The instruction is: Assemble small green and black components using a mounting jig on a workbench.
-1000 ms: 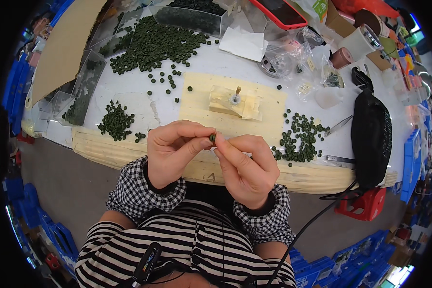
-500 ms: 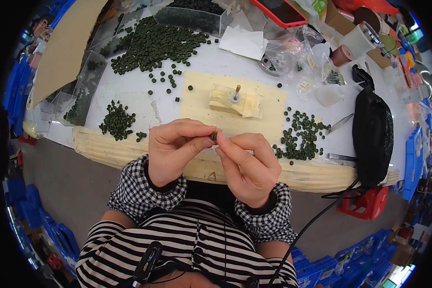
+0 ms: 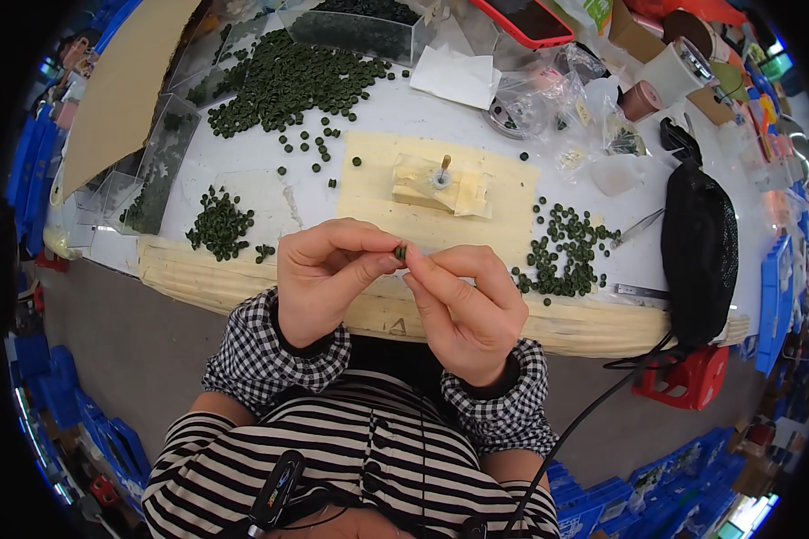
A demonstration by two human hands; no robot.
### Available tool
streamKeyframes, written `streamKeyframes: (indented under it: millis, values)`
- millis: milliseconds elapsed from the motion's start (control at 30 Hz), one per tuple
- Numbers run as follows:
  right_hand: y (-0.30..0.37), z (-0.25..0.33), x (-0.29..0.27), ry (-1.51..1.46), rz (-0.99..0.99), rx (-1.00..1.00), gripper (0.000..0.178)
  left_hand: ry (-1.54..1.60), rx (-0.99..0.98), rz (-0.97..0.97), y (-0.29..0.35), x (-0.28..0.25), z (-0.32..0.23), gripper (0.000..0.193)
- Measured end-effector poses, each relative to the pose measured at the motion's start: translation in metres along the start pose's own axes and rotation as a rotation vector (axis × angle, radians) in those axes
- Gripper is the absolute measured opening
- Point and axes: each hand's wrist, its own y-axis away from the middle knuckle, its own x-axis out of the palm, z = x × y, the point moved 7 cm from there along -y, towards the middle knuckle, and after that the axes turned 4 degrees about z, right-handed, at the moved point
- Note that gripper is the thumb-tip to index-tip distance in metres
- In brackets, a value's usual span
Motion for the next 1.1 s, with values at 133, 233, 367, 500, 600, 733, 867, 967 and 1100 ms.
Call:
streamKeyframes:
  millis: [133,233,367,500,600,733,867,967,1100]
  values:
    - [0.0006,-0.0006,-0.0005,-0.010,-0.002,0.007,0.037,-0.082,0.033,0.019,-0.0012,-0.0001,-0.0033,0.018]
    - [0.0010,-0.0012,-0.0003,-0.018,0.001,0.003,0.037,-0.121,0.063,0.032,-0.0009,-0.0001,-0.0040,0.020]
    - [0.0013,-0.0016,-0.0006,-0.025,0.012,0.005,0.037,-0.213,0.106,0.063,-0.0015,0.0012,-0.0082,0.021]
    - [0.0010,-0.0026,-0.0007,-0.029,0.029,0.001,0.037,-0.240,0.130,0.060,-0.0018,0.0018,-0.0095,0.020]
    - [0.0014,-0.0027,-0.0004,-0.022,0.036,-0.002,0.037,-0.240,0.129,0.067,-0.0021,0.0019,-0.0092,0.020]
    - [0.0012,-0.0022,-0.0015,0.007,0.042,-0.006,0.036,-0.219,0.125,0.052,-0.0022,0.0022,-0.0072,0.021]
    - [0.0022,-0.0025,-0.0028,0.017,0.042,-0.006,0.035,-0.230,0.112,0.084,-0.0027,0.0031,-0.0075,0.020]
    - [0.0020,-0.0031,-0.0028,0.005,0.040,0.006,0.035,-0.230,0.107,0.082,-0.0028,0.0031,-0.0067,0.020]
    - [0.0026,-0.0046,-0.0017,-0.020,0.016,0.030,0.035,-0.205,0.059,0.039,-0.0028,0.0021,-0.0050,0.020]
